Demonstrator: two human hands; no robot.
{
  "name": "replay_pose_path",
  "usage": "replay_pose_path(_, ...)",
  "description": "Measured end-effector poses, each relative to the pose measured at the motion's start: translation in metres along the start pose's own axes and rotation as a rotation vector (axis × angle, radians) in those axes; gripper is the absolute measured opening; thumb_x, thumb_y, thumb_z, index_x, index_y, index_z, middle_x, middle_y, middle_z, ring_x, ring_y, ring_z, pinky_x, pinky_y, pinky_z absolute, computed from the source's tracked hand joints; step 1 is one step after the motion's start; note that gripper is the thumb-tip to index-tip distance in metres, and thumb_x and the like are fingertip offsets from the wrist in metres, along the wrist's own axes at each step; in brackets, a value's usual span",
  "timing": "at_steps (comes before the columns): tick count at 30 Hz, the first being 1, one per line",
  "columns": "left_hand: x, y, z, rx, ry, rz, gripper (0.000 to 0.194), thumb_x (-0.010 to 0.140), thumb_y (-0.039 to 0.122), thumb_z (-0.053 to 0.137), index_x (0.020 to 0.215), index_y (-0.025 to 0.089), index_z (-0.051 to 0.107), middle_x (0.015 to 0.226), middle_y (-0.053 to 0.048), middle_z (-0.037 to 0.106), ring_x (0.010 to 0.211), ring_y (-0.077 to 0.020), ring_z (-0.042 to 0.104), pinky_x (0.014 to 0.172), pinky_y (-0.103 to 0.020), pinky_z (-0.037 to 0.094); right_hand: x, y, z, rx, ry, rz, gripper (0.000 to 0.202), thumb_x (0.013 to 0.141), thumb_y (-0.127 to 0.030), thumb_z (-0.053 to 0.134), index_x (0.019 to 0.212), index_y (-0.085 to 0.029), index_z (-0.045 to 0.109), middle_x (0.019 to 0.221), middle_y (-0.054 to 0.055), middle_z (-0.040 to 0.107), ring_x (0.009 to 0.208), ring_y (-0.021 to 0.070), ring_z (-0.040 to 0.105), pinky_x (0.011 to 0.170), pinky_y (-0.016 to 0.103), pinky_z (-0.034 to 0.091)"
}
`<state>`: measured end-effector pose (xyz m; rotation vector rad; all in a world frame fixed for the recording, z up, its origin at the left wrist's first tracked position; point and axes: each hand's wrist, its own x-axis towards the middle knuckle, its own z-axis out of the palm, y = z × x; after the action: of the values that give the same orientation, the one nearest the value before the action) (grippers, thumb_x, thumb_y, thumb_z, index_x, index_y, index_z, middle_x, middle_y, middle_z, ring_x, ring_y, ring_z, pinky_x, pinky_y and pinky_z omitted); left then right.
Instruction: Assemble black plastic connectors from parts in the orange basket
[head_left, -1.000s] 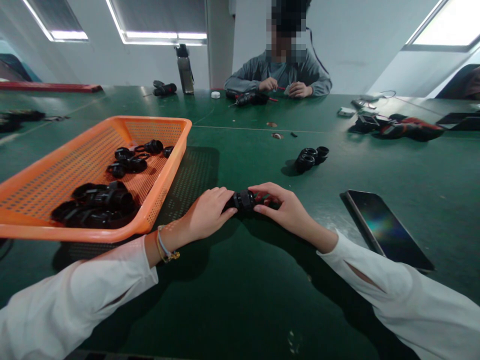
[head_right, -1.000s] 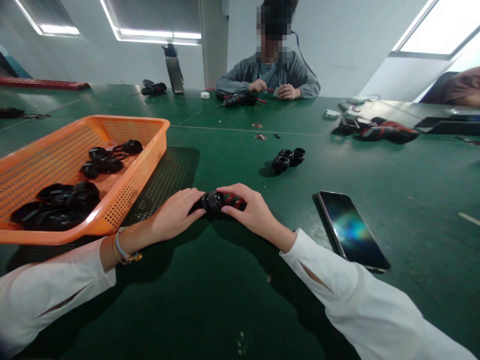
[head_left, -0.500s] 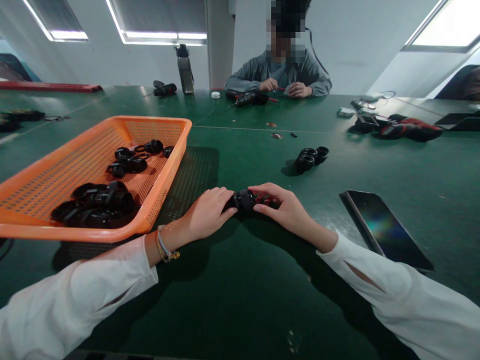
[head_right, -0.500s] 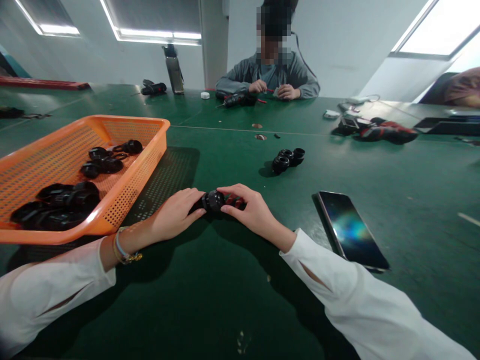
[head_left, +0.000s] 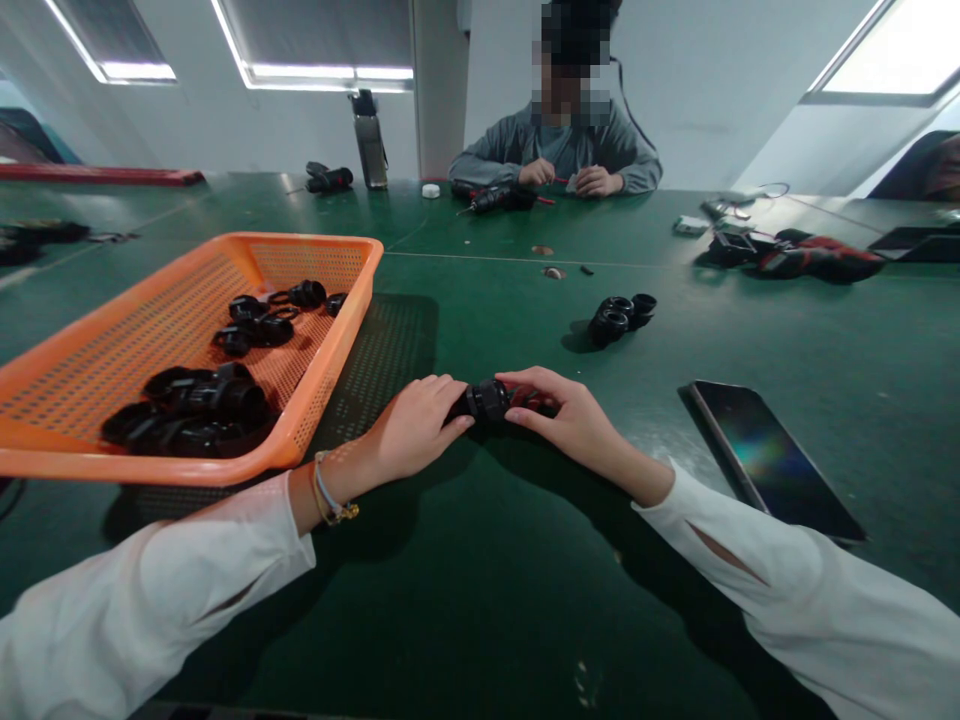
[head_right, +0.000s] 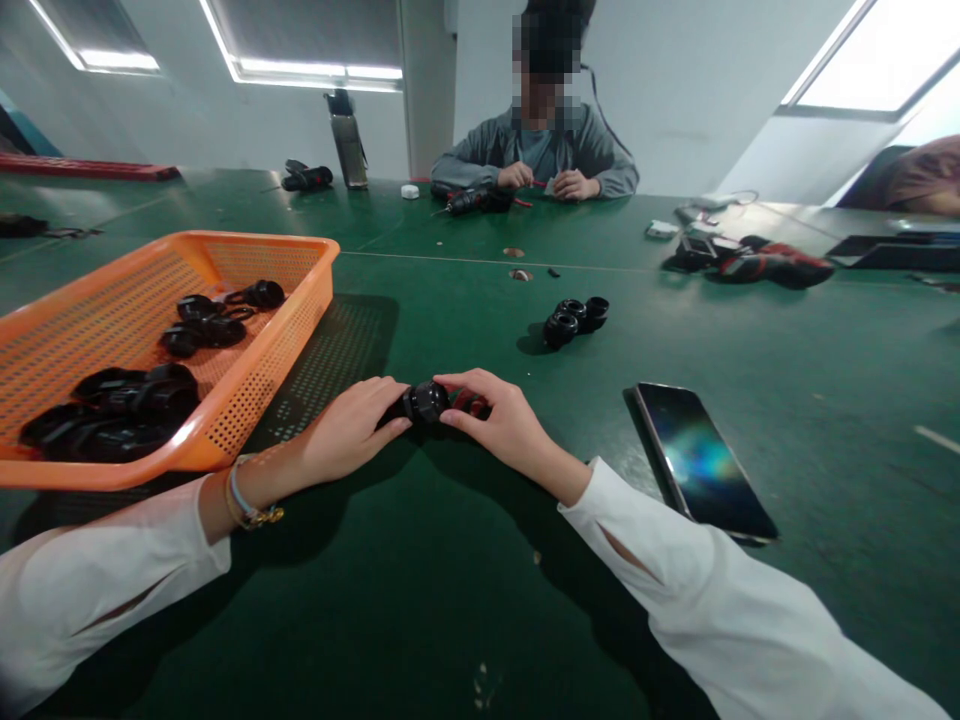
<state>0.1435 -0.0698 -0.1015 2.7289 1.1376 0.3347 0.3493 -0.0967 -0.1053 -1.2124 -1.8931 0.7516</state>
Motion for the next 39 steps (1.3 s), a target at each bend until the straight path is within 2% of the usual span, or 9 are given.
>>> replay_pose_path(11, 0.0002, -0.0008, 0.0014, 0.016, 0.008, 0.000, 0.018, 0.088, 0.028, 0.044, 0.096, 0.015, 0.053, 0.087, -0.007, 0.059, 0.085, -0.0213, 0.054, 0.074, -0.034, 0.044, -0.0009, 0.0032, -0.0001, 0.006, 0.005, -0.039, 0.034, 0.075, -0.021, 0.060, 0.109, -0.024, 0.064, 0.099, 0.005, 0.066, 0.080, 0.0161, 0.061, 0.074, 0.033, 0.050)
replay_pose_path(39, 0.0005, -0.0004, 0.0002, 0.035, -0.003, 0.000, 0.019, 0.089, 0.027, 0.045, 0.096, 0.013, 0.054, 0.087, -0.007, 0.059, 0.083, -0.0212, 0.054, 0.074, -0.034, 0.044, 0.0000, 0.0024, 0.0000, 0.031, -0.016, 0.028, 0.032, 0.076, -0.023, 0.060, 0.108, -0.021, 0.064, 0.097, 0.006, 0.067, 0.080, 0.0168, 0.063, 0.071, 0.032, 0.051)
